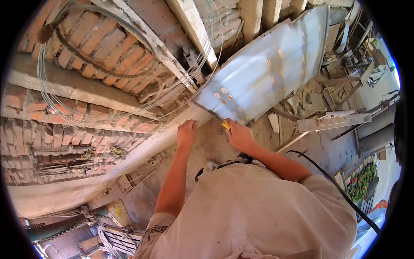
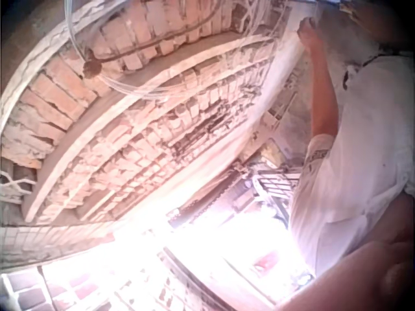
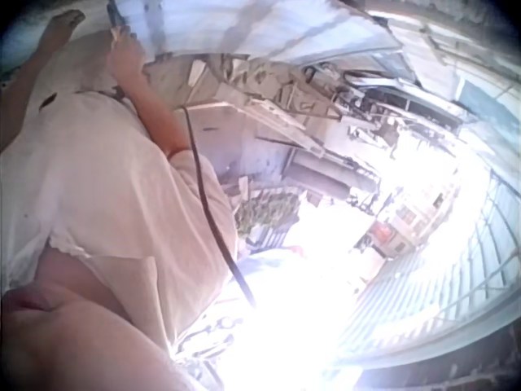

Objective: The person sands a car door with sandpaper, then retrieves pliers from a shelf and uses them to pull a wire from the wheel arch of a black car.

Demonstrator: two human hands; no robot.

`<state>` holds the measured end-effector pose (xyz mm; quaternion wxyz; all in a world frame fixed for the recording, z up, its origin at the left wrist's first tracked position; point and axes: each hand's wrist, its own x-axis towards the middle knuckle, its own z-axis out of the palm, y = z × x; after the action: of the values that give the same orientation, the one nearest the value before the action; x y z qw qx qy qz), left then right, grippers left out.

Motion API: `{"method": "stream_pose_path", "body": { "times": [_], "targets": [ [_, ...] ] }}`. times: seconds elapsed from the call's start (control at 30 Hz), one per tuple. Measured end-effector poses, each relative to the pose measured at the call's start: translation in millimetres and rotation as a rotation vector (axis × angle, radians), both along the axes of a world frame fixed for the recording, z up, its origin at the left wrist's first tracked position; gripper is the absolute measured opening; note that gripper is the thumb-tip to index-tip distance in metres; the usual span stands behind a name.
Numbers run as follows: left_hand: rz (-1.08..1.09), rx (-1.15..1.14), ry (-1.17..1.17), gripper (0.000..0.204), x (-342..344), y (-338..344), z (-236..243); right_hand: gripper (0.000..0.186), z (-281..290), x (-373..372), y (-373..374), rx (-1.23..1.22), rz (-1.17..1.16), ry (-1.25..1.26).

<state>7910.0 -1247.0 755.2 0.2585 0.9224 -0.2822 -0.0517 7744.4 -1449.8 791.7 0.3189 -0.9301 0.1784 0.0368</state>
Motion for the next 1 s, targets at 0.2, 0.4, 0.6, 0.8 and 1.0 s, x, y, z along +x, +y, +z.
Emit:
{"method": "stream_pose_path", "body": {
  "times": [0.2, 0.4, 0.6, 0.8, 1.0],
  "targets": [
    [0.040, 0.004, 0.046, 0.024, -3.4, 2.6, 12.0, 0.043, 0.8, -6.5, 14.5, -0.032, -0.069, -0.031],
    [0.061, 0.050, 0.139, 0.027, 1.7, 0.5, 20.1, 0.042, 2.3, -0.1, 20.4, -0.015, -0.125, -0.008],
    [0.013, 0.048, 0.157, 0.028, -1.2, -7.1, 21.3, 0.038, -13.1, 13.1, 24.3, -0.033, -0.127, -0.071],
    [-0.011, 0.031, 0.174, 0.028, -6.3, -13.7, 28.0, 0.033, -18.0, 14.7, 27.6, -0.133, -0.109, -0.123],
    [-0.008, 0.075, 0.222, 0.026, -5.3, -16.2, 38.0, 0.038, -32.2, 17.3, 30.5, -0.005, -0.157, -0.069]
  ]
}}
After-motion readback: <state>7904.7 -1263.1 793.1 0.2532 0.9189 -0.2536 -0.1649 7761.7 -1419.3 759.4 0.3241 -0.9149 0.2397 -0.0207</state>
